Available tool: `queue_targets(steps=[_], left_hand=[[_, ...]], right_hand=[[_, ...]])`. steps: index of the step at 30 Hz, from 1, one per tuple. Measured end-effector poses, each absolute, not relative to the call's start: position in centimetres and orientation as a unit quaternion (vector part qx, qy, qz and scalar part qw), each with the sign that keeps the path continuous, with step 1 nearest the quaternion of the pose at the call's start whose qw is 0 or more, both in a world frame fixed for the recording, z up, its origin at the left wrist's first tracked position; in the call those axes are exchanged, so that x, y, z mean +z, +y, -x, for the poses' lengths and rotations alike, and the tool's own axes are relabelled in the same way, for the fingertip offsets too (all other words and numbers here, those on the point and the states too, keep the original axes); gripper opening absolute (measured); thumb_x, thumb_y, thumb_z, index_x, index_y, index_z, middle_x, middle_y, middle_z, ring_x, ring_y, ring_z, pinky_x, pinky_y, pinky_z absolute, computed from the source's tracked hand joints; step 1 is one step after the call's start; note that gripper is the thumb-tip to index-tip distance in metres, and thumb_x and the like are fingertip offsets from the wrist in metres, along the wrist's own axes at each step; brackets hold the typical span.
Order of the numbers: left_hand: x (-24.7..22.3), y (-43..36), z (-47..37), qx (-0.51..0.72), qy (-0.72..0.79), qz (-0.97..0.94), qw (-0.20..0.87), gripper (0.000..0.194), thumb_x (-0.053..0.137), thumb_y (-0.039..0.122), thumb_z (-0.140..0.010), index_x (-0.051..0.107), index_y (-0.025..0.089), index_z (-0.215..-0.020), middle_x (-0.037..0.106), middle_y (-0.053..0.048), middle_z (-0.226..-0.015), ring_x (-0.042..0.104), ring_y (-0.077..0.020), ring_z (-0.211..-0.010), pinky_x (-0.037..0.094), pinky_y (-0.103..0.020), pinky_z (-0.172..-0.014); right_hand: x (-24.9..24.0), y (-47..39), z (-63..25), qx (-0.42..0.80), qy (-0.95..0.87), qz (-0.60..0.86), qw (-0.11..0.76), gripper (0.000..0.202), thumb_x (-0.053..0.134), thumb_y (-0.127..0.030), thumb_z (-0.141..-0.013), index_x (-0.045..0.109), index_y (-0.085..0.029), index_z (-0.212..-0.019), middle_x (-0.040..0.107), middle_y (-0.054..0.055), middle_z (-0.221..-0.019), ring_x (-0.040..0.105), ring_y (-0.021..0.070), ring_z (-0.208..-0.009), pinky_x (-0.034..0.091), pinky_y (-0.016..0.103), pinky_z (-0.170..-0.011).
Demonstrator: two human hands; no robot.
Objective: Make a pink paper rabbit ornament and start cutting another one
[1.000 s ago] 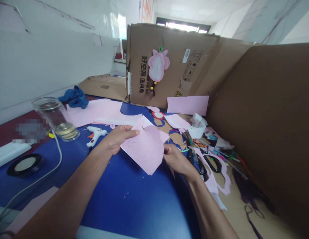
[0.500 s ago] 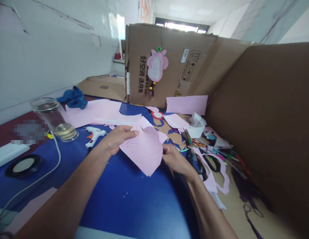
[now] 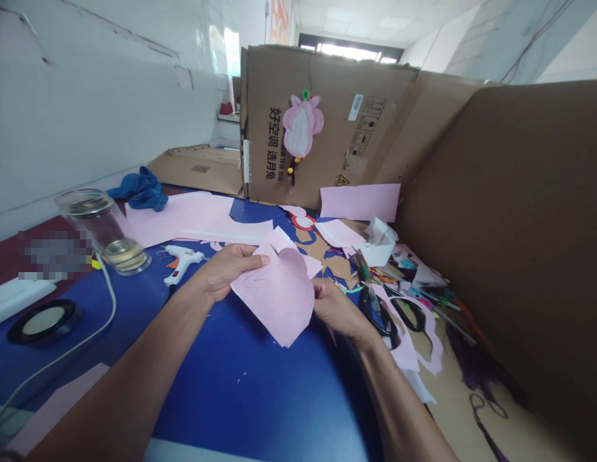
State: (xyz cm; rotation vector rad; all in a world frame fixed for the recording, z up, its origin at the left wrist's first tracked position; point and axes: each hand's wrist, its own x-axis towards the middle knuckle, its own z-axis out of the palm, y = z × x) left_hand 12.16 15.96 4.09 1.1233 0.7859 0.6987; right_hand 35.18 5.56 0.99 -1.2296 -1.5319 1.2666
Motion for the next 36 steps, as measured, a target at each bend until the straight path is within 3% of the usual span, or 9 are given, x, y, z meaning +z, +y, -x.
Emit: queue_targets(steps=[14,25,36], left_hand=[[3.9,16.1,-12.1,0.317,0.352,-0.505,0.721,0.014,0.09,0.026,-0.075,0.082,0.015,-0.078,0.079,-0.009,-0.076,0.071,-0.0176,-0.064,0.054,-0.031,-0.065],[4.1,15.8,-12.3,0.313,0.353,-0.504,0.723,0.011,0.087,0.022,-0.078,0.081,0.014,-0.073,0.078,-0.008,-0.073,0.069,-0.0158,-0.06,0.054,-0.028,-0.062],[4.2,15.9,-12.3,0.307,0.358,-0.496,0.729,0.009,0.086,0.022,-0.077,0.083,0.013,-0.078,0.079,-0.008,-0.073,0.071,-0.0168,-0.059,0.055,-0.028,-0.061]], right_hand=[[0.8,5.6,-35.3,0.485,-0.609,0.486,0.398,0.026,0.087,-0.043,-0.084,0.085,-0.018,-0.085,0.077,0.002,-0.074,0.069,0.0217,-0.075,0.054,0.029,-0.07],[0.7,5.6,-34.8,0.497,-0.592,0.482,0.412,0.032,0.093,-0.048,-0.078,0.084,-0.017,-0.08,0.075,0.003,-0.072,0.065,0.0203,-0.071,0.053,0.03,-0.067],[1.2,5.6,-34.2,0.491,-0.617,0.448,0.421,0.036,0.088,-0.053,-0.084,0.086,-0.017,-0.091,0.079,0.004,-0.076,0.074,0.0249,-0.079,0.061,0.033,-0.073]])
